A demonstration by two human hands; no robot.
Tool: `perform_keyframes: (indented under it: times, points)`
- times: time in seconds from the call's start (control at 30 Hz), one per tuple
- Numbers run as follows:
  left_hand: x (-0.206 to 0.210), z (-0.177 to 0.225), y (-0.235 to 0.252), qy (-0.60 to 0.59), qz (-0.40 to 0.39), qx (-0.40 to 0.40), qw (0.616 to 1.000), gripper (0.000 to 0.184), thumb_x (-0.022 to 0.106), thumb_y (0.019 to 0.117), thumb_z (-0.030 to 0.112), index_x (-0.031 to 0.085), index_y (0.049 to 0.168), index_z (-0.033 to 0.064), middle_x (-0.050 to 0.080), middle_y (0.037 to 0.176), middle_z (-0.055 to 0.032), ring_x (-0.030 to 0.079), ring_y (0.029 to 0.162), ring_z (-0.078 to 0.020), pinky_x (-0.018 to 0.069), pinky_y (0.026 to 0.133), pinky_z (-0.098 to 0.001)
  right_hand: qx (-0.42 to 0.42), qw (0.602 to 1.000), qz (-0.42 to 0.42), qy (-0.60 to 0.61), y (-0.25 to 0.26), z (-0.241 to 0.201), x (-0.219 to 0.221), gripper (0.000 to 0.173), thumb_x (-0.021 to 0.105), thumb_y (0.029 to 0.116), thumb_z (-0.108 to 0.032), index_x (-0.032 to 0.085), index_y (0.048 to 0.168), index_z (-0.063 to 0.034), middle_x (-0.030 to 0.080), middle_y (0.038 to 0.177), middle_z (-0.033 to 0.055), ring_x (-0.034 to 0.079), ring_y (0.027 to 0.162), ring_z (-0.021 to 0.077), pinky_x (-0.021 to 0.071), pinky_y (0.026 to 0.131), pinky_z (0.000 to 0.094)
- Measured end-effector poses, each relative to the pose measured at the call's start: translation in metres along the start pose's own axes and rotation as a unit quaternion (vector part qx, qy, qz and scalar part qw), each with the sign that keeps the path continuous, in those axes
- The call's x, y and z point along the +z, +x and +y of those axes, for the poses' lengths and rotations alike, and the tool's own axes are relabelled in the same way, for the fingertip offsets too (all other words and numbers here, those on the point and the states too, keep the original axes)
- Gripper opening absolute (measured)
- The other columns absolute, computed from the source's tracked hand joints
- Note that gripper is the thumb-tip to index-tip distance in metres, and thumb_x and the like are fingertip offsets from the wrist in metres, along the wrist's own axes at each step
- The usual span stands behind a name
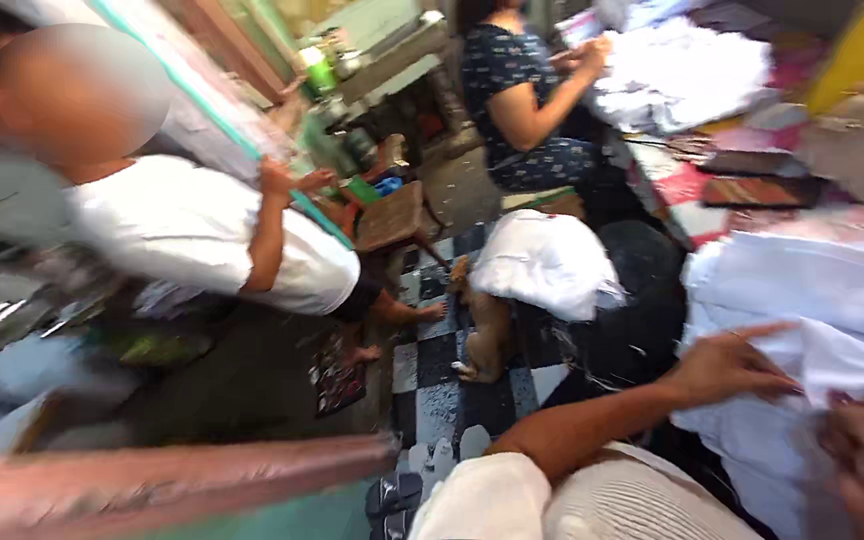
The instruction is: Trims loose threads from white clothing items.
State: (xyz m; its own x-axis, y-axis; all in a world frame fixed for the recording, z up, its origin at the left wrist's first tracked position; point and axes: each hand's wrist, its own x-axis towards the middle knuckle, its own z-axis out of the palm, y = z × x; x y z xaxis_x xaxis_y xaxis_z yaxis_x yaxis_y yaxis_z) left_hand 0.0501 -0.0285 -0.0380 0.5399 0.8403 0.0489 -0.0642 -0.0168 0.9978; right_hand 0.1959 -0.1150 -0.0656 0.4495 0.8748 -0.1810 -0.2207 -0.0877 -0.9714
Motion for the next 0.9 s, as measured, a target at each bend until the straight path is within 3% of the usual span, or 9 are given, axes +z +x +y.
perform_keyframes:
  times: [0.1, 0.23, 0.33, 0.37, 0.47, 0.63, 0.77, 0.83, 0.9]
  points:
    - [-0.024, -0.003, -0.012, 0.026, -0.036, -0.065, 0.997, 0.05, 0.069, 0.0874, -0.009, 0.053, 0.135, -0.0133, 0.072, 0.085, -0.0161, 0.069, 0.068, -0.0157, 0.0602, 0.067, -0.0318, -0.01, 0.998, 0.068, 0.005, -0.002, -0.011, 0.008, 0.016, 0.059, 0.097, -0.007, 0.058, 0.085, -0.0174, 0.051, 0.059, -0.0166, 0.039, 0.044, -0.0052, 0.0369, 0.043, 0.0134]
    - [-0.036, -0.006, -0.013, 0.092, -0.121, -0.139, 0.979, 0.031, 0.061, 0.0998, 0.006, 0.062, 0.125, -0.0113, 0.072, 0.089, -0.0138, 0.068, 0.072, -0.0126, 0.0587, 0.072, -0.0307, 0.013, 0.997, 0.081, -0.014, 0.002, -0.008, 0.005, 0.009, 0.063, 0.096, -0.007, 0.06, 0.088, -0.0097, 0.048, 0.06, -0.012, 0.037, 0.045, -0.0028, 0.0343, 0.043, 0.0155]
    - [-0.017, -0.003, -0.002, 0.052, -0.102, -0.101, 0.988, 0.037, 0.066, 0.0972, 0.008, 0.06, 0.128, -0.0113, 0.071, 0.107, -0.0162, 0.07, 0.086, -0.0145, 0.0595, 0.081, -0.0315, 0.009, 0.996, 0.079, -0.034, 0.0, -0.006, 0.007, 0.011, 0.065, 0.0953, -0.009, 0.061, 0.086, -0.0096, 0.047, 0.058, -0.012, 0.037, 0.044, -0.0024, 0.0341, 0.044, 0.0161]
    - [-0.009, -0.005, 0.002, 0.026, -0.095, -0.093, 0.991, 0.035, 0.068, 0.0948, 0.006, 0.061, 0.124, -0.0117, 0.071, 0.103, -0.0145, 0.07, 0.083, -0.0132, 0.06, 0.079, -0.0303, 0.004, 0.996, 0.082, -0.042, -0.001, -0.005, 0.008, 0.011, 0.065, 0.0948, -0.01, 0.061, 0.085, -0.0095, 0.047, 0.057, -0.012, 0.038, 0.044, -0.0025, 0.0341, 0.044, 0.0159]
    - [0.002, -0.016, 0.006, 0.005, -0.078, -0.075, 0.994, 0.011, 0.069, 0.0926, 0.0, 0.067, 0.097, -0.0101, 0.071, 0.077, -0.0069, 0.067, 0.062, -0.007, 0.0585, 0.064, -0.0252, -0.006, 0.994, 0.096, -0.053, -0.002, -0.004, 0.006, 0.009, 0.068, 0.0936, -0.009, 0.064, 0.085, -0.0079, 0.049, 0.058, -0.0116, 0.038, 0.044, -0.0028, 0.0333, 0.043, 0.0154]
    - [-0.033, -0.017, -0.004, 0.144, -0.166, -0.076, 0.972, 0.015, 0.068, 0.0948, 0.006, 0.07, 0.097, -0.0089, 0.071, 0.078, -0.0104, 0.066, 0.063, -0.0096, 0.0573, 0.064, -0.0271, 0.012, 0.994, 0.104, -0.026, -0.002, -0.002, 0.001, 0.011, 0.069, 0.0922, -0.006, 0.065, 0.083, -0.008, 0.05, 0.056, -0.0104, 0.037, 0.043, -0.0023, 0.0322, 0.042, 0.0151]
    - [-0.041, 0.004, -0.009, 0.289, -0.254, -0.116, 0.916, 0.021, 0.065, 0.0992, 0.013, 0.072, 0.1, -0.007, 0.072, 0.087, -0.0157, 0.069, 0.076, -0.022, 0.0572, 0.078, -0.0408, 0.027, 0.995, 0.095, -0.01, -0.001, 0.0, 0.006, 0.013, 0.069, 0.0925, -0.005, 0.064, 0.081, -0.0089, 0.049, 0.055, -0.0109, 0.036, 0.042, -0.0023, 0.0318, 0.041, 0.0151]
    - [-0.04, 0.01, -0.011, 0.298, -0.298, -0.06, 0.905, 0.019, 0.064, 0.0982, 0.01, 0.072, 0.097, -0.008, 0.072, 0.087, -0.0181, 0.07, 0.082, -0.027, 0.0555, 0.082, -0.0464, 0.027, 0.995, 0.097, -0.006, 0.0, -0.001, 0.008, 0.013, 0.069, 0.0922, -0.004, 0.064, 0.081, -0.0092, 0.049, 0.055, -0.0113, 0.036, 0.042, -0.0027, 0.0316, 0.041, 0.0148]
    - [-0.039, 0.009, -0.014, 0.258, -0.386, 0.021, 0.885, 0.014, 0.067, 0.0948, 0.004, 0.073, 0.091, -0.0076, 0.072, 0.083, -0.017, 0.071, 0.078, -0.0251, 0.0569, 0.079, -0.0442, 0.02, 0.995, 0.097, -0.003, 0.001, -0.003, 0.007, 0.013, 0.068, 0.092, -0.004, 0.065, 0.081, -0.0096, 0.049, 0.054, -0.0115, 0.037, 0.042, -0.0029, 0.0317, 0.041, 0.0146]
